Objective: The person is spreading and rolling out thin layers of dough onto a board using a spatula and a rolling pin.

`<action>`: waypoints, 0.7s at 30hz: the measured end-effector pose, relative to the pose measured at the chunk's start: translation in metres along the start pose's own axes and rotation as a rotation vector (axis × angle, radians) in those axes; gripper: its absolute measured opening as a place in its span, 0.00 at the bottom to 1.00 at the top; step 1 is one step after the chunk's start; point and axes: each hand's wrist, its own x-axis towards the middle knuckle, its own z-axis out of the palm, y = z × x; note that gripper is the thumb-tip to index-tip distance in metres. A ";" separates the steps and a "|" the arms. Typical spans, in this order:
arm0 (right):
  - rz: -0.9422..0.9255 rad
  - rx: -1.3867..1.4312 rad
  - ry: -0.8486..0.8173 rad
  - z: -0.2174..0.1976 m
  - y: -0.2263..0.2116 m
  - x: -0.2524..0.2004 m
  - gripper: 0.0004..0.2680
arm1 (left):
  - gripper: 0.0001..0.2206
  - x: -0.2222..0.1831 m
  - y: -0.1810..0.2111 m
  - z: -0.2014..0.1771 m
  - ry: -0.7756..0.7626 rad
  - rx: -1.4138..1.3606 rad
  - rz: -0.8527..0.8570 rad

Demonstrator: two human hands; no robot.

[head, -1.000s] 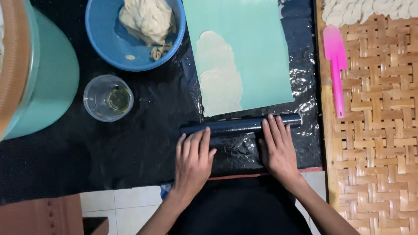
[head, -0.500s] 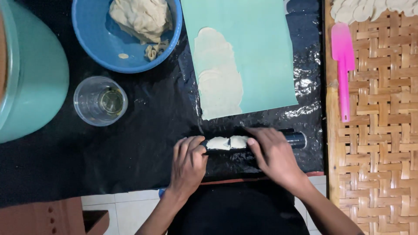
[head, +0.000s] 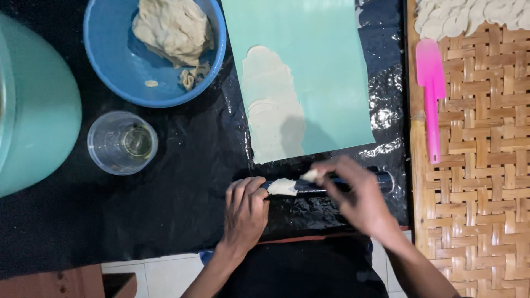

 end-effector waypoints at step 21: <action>-0.195 -0.257 -0.212 0.022 -0.017 0.030 0.10 | 0.10 0.008 -0.001 0.000 0.018 0.013 0.022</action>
